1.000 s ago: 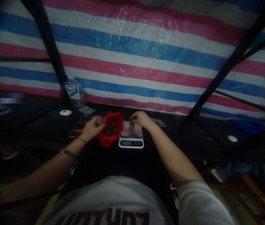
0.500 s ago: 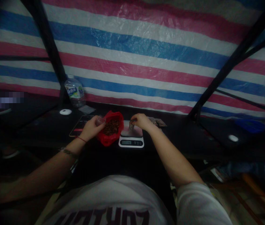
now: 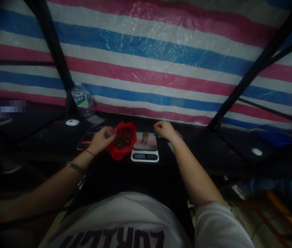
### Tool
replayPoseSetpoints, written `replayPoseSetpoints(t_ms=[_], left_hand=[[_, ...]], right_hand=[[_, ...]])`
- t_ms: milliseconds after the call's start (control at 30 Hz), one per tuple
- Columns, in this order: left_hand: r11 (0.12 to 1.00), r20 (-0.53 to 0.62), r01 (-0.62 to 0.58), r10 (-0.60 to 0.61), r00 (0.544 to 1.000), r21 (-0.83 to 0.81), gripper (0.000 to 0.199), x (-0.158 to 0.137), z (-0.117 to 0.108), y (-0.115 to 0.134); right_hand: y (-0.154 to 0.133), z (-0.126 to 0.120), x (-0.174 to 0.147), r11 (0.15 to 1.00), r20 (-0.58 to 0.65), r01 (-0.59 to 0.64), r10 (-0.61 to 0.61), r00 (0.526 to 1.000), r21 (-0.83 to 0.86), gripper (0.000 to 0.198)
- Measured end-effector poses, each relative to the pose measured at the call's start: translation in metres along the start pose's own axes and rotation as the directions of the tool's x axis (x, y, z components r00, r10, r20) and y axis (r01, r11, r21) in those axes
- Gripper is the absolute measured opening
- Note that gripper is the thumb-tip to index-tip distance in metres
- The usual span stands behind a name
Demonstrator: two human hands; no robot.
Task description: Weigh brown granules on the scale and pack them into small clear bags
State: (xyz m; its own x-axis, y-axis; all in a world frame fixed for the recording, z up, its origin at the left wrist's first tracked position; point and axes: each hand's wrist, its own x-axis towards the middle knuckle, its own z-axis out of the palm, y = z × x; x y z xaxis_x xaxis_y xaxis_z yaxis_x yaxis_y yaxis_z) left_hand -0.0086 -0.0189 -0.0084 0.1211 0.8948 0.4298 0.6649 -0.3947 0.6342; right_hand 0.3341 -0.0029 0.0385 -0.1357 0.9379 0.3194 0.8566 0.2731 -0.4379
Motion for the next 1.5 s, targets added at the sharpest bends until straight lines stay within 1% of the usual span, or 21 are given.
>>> replayPoseSetpoints(t_ms=[67, 133, 233, 333, 467, 533, 600, 700, 800, 867, 1000, 1067, 1167, 1267, 1333, 1433, 1500], left_hand=[[1.0, 0.001, -0.001, 0.001, 1.0, 0.007, 0.027, 0.0, 0.0, 0.0], [1.0, 0.006, -0.01, 0.01, 1.0, 0.007, 0.026, 0.0, 0.0, -0.001], [1.0, 0.011, -0.029, 0.029, 1.0, 0.0, 0.026, 0.0, 0.001, -0.002], [1.0, 0.0, -0.018, 0.018, 1.0, 0.011, 0.026, 0.0, 0.001, -0.002], [1.0, 0.0, -0.002, 0.002, 1.0, 0.024, 0.025, 0.0, 0.002, -0.002], [0.999, -0.001, -0.003, 0.003, 1.0, 0.034, 0.026, 0.001, 0.003, -0.002], [0.999, -0.007, 0.001, 0.0, 1.0, 0.042, 0.026, 0.001, 0.003, -0.003], [0.999, -0.014, 0.011, -0.011, 1.0, 0.049, 0.026, 0.002, 0.003, -0.004], [0.999, -0.009, 0.011, -0.01, 1.0, 0.044, 0.026, 0.001, 0.003, -0.004], [0.999, -0.009, 0.005, -0.005, 1.0, 0.034, 0.026, 0.001, 0.003, -0.003], [0.999, -0.016, 0.005, -0.004, 1.0, 0.035, 0.026, 0.0, 0.003, -0.003], [0.999, -0.011, 0.005, -0.004, 1.0, 0.037, 0.026, 0.0, 0.002, -0.002], [0.999, -0.006, 0.006, -0.005, 1.0, 0.036, 0.026, 0.0, 0.001, -0.002], [0.999, -0.009, 0.022, -0.021, 1.0, 0.028, 0.027, 0.001, 0.002, -0.003], [0.999, -0.01, 0.03, -0.03, 1.0, 0.022, 0.027, 0.001, 0.002, -0.003], [0.999, -0.01, 0.026, -0.026, 1.0, 0.019, 0.027, 0.001, 0.002, -0.003], [1.0, -0.001, 0.016, -0.016, 1.0, 0.014, 0.027, 0.001, 0.001, -0.003]], right_hand=[[0.015, 0.002, -0.002, 0.996, 0.042, -0.078, 0.08, 0.996, -0.045, 0.02], [0.028, 0.01, -0.005, 0.992, 0.092, -0.115, 0.119, 0.989, -0.042, 0.025], [0.037, 0.027, -0.008, 0.998, 0.103, -0.07, 0.07, 0.992, -0.004, 0.034], [0.035, 0.039, -0.007, 0.998, 0.099, -0.022, 0.028, 0.995, -0.062, 0.026], [0.03, 0.04, -0.003, 0.99, 0.098, -0.043, 0.056, 0.994, -0.136, 0.019], [0.029, 0.038, -0.002, 0.991, 0.088, -0.048, 0.059, 0.994, -0.125, 0.018], [0.027, 0.036, -0.002, 0.996, 0.044, -0.058, 0.061, 0.997, -0.069, 0.018], [0.017, 0.034, -0.003, 0.995, -0.068, -0.055, 0.06, 0.996, 0.082, 0.017], [-0.003, 0.031, -0.004, 0.983, -0.117, 0.04, -0.019, 0.993, 0.178, 0.016], [-0.017, 0.029, -0.004, 0.98, -0.107, 0.115, -0.098, 0.989, 0.165, 0.015], [-0.036, 0.027, -0.002, 0.977, -0.032, 0.214, -0.214, 0.976, 0.015, 0.019], [-0.04, 0.028, 0.0, 0.969, 0.025, 0.245, -0.244, 0.969, -0.038, 0.021], [-0.044, 0.029, 0.001, 0.956, 0.103, 0.284, -0.277, 0.956, -0.068, 0.022], [-0.046, 0.029, 0.001, 0.952, 0.14, 0.293, -0.28, 0.95, -0.089, 0.02], [-0.047, 0.028, 0.0, 0.956, 0.13, 0.284, -0.272, 0.953, -0.078, 0.021], [-0.052, 0.023, -0.003, 0.965, 0.05, 0.26, -0.258, 0.965, -0.035, 0.022], [-0.058, 0.02, -0.008, 0.975, 0.004, 0.221, -0.221, 0.975, 0.002, 0.022]])
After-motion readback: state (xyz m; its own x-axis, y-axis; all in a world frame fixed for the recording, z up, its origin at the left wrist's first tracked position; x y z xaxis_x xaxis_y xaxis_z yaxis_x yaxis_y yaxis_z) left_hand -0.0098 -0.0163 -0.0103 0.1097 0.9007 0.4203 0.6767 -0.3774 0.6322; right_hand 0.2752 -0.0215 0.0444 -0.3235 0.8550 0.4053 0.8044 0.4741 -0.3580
